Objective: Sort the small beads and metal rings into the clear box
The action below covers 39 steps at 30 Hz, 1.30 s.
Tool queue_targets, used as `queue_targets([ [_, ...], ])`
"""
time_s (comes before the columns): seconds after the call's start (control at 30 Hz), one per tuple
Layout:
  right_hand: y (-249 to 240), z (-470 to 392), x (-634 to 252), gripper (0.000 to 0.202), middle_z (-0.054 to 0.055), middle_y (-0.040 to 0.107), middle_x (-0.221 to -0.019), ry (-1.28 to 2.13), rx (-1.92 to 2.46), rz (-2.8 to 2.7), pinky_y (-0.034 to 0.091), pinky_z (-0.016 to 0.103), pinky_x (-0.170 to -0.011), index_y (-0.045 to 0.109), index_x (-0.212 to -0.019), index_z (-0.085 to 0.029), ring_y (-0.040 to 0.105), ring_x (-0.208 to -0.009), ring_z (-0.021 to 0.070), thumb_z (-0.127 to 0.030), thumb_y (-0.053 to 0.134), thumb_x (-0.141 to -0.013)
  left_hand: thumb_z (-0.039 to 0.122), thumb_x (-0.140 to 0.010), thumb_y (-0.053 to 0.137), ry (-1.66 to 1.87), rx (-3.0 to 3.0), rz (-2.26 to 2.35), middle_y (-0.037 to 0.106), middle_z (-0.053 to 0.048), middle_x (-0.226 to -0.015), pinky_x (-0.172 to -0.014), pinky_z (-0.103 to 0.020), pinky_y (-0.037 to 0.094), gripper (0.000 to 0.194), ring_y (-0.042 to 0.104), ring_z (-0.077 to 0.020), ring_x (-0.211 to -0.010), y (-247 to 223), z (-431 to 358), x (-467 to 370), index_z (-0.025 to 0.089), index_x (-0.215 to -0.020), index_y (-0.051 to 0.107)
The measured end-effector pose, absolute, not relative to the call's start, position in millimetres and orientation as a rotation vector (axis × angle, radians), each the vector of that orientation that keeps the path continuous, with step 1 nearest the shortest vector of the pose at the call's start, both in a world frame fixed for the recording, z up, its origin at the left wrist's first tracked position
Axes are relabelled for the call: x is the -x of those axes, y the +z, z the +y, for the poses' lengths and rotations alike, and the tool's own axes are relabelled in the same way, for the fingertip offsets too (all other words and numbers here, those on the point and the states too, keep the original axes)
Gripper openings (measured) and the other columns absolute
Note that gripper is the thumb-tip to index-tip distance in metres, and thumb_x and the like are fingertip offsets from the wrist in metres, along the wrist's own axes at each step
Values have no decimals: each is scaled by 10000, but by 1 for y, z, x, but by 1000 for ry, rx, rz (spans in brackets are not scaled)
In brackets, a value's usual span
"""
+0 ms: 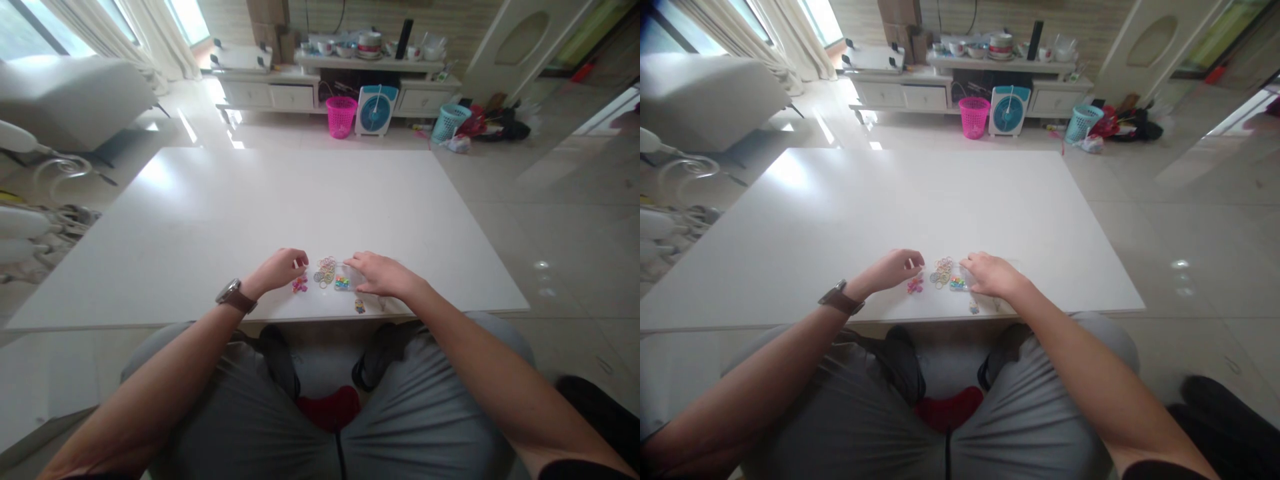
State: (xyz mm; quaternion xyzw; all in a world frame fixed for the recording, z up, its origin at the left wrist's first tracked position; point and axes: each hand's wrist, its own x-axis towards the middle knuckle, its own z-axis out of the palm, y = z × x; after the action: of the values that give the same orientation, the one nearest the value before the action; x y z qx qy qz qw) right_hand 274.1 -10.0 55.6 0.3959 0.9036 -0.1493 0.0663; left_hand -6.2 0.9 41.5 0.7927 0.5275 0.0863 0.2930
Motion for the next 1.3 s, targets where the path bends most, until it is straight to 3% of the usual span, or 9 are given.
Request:
queue_targets([
  [0.27,60,-12,-274,569,102,624,-1160,-491,-1240,2673,453,299,-823,579,-1277,-203,599,-1074,264,-321,776,-756,322,-766,638,53,-2051,1239,725,-27,-770,-623,-236,458,198,647,-158,-687,39,5,16,188,-882,724],
  [0.5,57,-13,-272,548,118,620,-1146,-486,-1243,2699,452,327,-869,587,-1233,-171,589,-1077,276,-320,795,-749,316,-669,758,40,-2126,1116,685,-46,-882,-684,-250,475,319,619,-170,-758,38,1,12,207,-968,763],
  [0.77,51,-13,-270,548,120,612,-1137,-467,-1219,2746,455,352,-893,577,-1204,-168,581,-1073,280,-343,816,-743,220,-707,685,37,-2190,1079,660,-27,-819,-685,-234,450,158,593,-148,-739,36,1,12,208,-838,773],
  [1.03,53,-19,-264,545,126,601,-1133,-437,-1217,2742,469,354,-874,567,-1211,-163,575,-1076,283,-358,804,-760,117,-659,619,20,-2179,1124,653,-14,-773,-649,-223,430,189,584,-138,-711,38,1,11,207,-752,756],
  [1.3,51,-18,-264,555,124,599,-1154,-443,-1206,2745,468,353,-892,560,-1223,-162,570,-1091,281,-364,799,-764,129,-646,626,42,-2198,1164,651,-18,-774,-668,-238,440,142,582,-150,-734,45,-1,9,193,-721,729],
])
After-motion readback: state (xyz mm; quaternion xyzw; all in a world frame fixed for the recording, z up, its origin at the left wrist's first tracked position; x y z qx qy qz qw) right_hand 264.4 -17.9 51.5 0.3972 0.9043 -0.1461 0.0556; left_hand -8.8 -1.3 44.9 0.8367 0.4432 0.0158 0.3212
